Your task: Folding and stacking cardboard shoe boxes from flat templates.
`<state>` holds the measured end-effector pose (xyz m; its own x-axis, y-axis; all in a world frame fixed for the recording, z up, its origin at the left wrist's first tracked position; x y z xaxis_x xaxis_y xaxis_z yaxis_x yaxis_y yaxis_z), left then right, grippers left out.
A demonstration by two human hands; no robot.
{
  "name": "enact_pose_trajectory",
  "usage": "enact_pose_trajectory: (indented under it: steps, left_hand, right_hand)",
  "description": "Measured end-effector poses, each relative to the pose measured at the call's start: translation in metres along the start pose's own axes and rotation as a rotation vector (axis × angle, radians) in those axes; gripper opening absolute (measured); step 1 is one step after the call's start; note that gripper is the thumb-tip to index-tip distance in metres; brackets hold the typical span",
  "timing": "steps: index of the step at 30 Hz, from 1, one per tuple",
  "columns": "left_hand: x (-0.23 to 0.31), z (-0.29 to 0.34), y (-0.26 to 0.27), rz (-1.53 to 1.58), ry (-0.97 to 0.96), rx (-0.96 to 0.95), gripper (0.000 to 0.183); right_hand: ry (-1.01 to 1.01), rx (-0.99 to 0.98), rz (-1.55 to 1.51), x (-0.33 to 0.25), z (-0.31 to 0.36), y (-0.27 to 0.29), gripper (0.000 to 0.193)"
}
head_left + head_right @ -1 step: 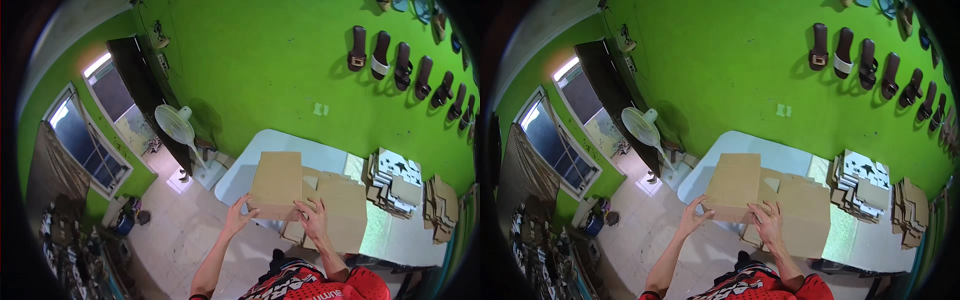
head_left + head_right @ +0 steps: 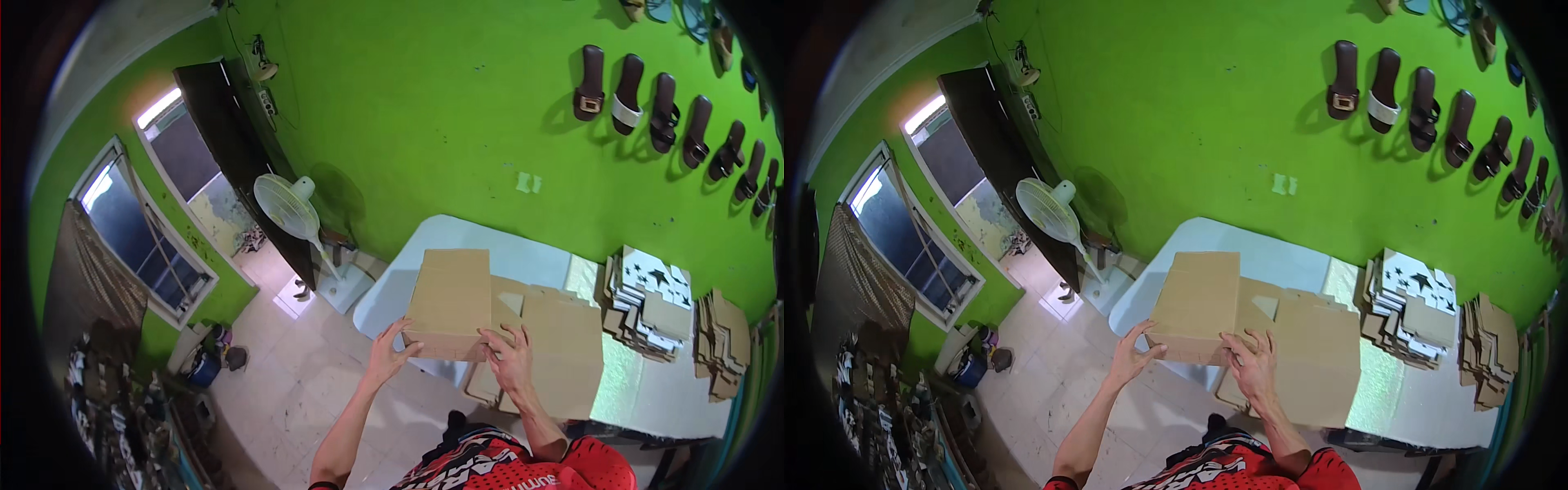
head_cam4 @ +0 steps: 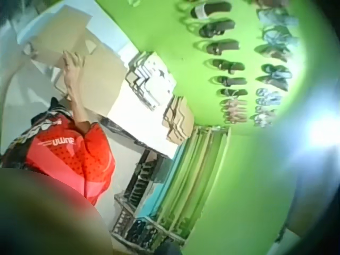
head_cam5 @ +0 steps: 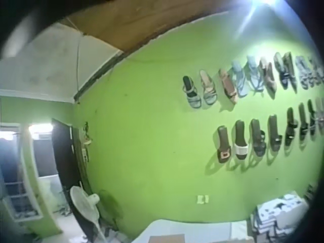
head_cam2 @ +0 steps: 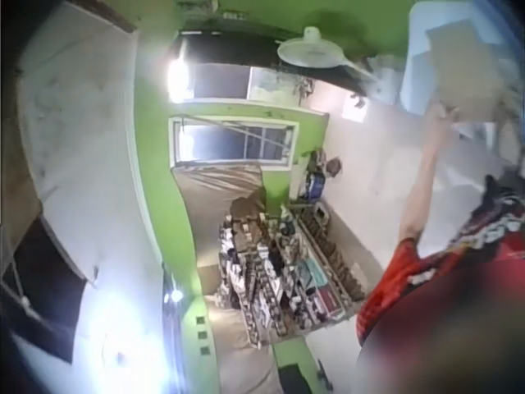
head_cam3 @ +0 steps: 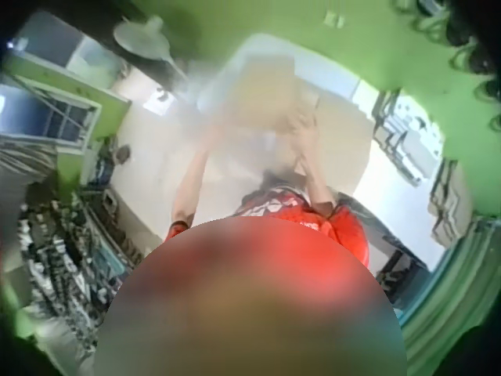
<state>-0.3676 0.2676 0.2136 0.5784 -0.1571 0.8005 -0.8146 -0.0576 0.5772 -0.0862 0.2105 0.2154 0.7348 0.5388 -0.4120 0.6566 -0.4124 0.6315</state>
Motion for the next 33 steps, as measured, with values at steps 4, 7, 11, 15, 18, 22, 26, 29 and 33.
enact_pose_trajectory:
  steps: [4,7,11,15,18,22,26,29,33]
  left_hand:
    - [-0.049,-0.067,0.026,-0.130,-0.064,0.081,0.062]
    - [-0.082,-0.125,0.034,-0.131,-0.117,0.108,0.058]
    - [-0.135,-0.211,0.033,-0.213,-0.157,0.114,0.058]
    - [-0.165,-0.297,0.019,-0.093,-0.131,0.019,0.060]
    - [-0.193,-0.355,-0.018,0.025,0.017,-0.221,0.071]
    - [-0.255,-0.400,-0.060,-0.087,-0.096,-0.371,0.095]
    - [-0.277,-0.416,-0.069,-0.032,-0.106,-0.436,0.085]
    - [-0.277,-0.429,-0.068,-0.027,-0.176,-0.329,0.068]
    - [-0.270,-0.449,-0.070,0.092,-0.100,-0.345,0.050]
  right_hand:
    - [-0.004,0.028,-0.024,0.014,-0.058,-0.076,0.041]
    - [-0.039,0.050,-0.040,0.033,-0.092,-0.131,0.039]
    - [-0.140,0.112,-0.081,0.057,-0.139,-0.192,0.040]
    - [-0.315,0.054,-0.052,0.089,-0.177,-0.243,0.038]
    - [-0.392,0.040,0.043,0.134,-0.190,-0.284,0.043]
    - [-0.539,-0.232,0.241,0.170,-0.183,-0.360,0.061]
    - [-0.590,-0.275,0.266,0.174,-0.189,-0.388,0.055]
    - [-0.712,-0.074,0.099,0.180,-0.196,-0.387,0.045]
    - [-0.712,-0.044,0.155,0.194,-0.213,-0.386,0.045]
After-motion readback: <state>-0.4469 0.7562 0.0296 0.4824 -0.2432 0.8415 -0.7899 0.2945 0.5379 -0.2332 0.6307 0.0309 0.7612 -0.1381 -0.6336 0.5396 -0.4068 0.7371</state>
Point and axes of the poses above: each hand's wrist, its own z-axis away from the middle knuckle, its own y-axis out of the back of the hand, x = y × z, the point moved 8 cm from there along -z, towards the middle knuckle, and after that the axes turned 11 degrees about y, right-handed, at the moved point
